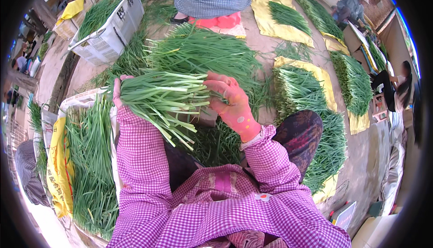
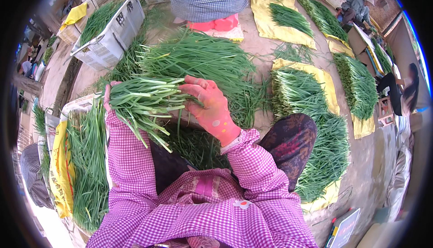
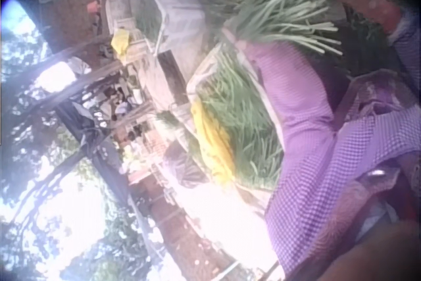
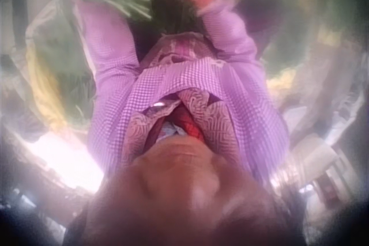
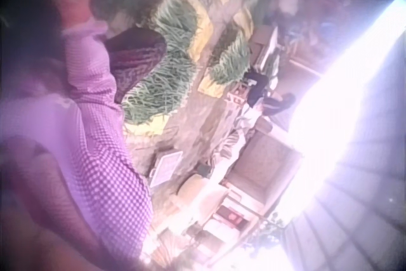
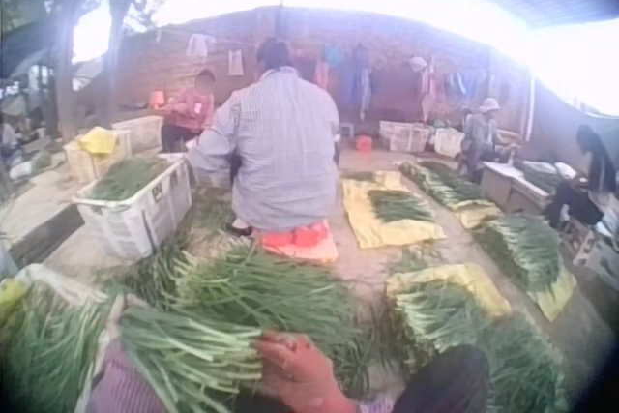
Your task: The person sorts through a bundle of green vegetables by hand, removing individual leaves and aligning the stems before placing the bundle back with others on the floor.
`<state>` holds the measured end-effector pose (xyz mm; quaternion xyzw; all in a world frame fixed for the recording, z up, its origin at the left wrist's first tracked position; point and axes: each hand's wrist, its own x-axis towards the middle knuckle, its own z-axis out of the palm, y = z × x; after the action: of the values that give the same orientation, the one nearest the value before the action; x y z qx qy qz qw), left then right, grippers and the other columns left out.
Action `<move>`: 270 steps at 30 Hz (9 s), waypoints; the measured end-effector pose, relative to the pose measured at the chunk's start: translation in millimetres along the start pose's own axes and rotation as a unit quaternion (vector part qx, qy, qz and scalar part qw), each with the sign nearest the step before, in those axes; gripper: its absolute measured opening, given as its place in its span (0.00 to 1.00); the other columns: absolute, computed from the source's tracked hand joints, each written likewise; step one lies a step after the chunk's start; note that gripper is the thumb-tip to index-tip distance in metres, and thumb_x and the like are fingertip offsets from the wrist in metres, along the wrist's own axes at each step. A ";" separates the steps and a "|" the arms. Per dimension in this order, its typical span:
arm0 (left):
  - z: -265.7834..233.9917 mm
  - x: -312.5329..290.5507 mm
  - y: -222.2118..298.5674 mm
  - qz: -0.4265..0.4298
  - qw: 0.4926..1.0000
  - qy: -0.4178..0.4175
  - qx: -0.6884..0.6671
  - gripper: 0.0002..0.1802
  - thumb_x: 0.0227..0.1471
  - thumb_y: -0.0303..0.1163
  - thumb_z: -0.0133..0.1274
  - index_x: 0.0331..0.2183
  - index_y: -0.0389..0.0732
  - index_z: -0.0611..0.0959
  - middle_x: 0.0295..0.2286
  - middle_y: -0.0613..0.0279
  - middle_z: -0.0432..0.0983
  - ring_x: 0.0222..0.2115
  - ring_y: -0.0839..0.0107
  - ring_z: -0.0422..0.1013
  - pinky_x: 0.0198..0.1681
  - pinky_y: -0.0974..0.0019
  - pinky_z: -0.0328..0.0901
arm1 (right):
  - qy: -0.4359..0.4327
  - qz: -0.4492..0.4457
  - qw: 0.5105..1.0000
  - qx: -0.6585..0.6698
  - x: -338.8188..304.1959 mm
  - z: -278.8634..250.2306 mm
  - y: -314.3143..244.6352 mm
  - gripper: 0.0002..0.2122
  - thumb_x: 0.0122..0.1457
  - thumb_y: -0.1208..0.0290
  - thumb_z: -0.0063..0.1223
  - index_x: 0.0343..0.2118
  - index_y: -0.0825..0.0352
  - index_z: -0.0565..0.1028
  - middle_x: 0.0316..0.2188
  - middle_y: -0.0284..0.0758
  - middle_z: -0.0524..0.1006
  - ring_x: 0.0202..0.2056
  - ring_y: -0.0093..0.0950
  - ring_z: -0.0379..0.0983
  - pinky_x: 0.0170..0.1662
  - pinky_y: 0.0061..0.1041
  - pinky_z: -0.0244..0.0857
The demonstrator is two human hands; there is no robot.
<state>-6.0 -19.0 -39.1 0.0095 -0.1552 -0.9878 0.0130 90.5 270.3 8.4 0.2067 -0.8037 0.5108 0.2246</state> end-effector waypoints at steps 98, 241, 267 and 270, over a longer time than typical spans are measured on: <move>76.6 -73.0 -103.3 0.110 0.877 -0.136 0.447 0.12 0.55 0.32 0.42 0.38 0.36 0.74 0.33 0.61 0.70 0.39 0.71 0.66 0.46 0.66 0.61 | -0.124 0.014 0.982 -0.139 -1.2 29.8 -39.3 0.58 0.23 0.64 0.71 0.60 0.71 0.44 0.57 0.56 0.51 0.58 0.51 0.50 0.58 0.38 0.50; 42.9 -26.7 -161.1 -0.202 0.967 -0.124 0.090 0.10 0.48 0.32 0.54 0.35 0.44 0.75 0.31 0.64 0.74 0.37 0.66 0.71 0.42 0.60 0.66 | 0.139 0.127 0.712 0.676 25.0 -143.7 71.3 0.17 0.53 0.66 0.48 0.45 0.68 0.67 0.29 0.28 0.70 0.27 0.20 0.64 0.32 0.25 0.62; 103.4 -67.8 -172.2 0.243 0.733 -0.214 0.599 0.13 0.35 0.16 0.56 0.28 0.40 0.77 0.41 0.57 0.69 0.46 0.62 0.64 0.46 0.63 0.64 | 0.183 0.192 0.709 0.653 18.6 -130.1 75.7 0.16 0.54 0.65 0.45 0.44 0.67 0.69 0.29 0.29 0.71 0.26 0.23 0.65 0.30 0.28 0.63; 104.1 -63.8 -170.4 0.255 0.759 -0.161 0.577 0.14 0.34 0.19 0.56 0.29 0.40 0.78 0.41 0.57 0.69 0.44 0.62 0.65 0.47 0.61 0.62 | 0.184 0.196 0.706 0.655 16.9 -127.5 78.5 0.16 0.53 0.66 0.46 0.44 0.68 0.69 0.30 0.29 0.71 0.26 0.23 0.65 0.30 0.28 0.63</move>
<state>51.6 176.8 8.6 -0.1843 -0.6924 -0.6581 0.2314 51.8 415.9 9.1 0.0415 -0.2320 0.9693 0.0703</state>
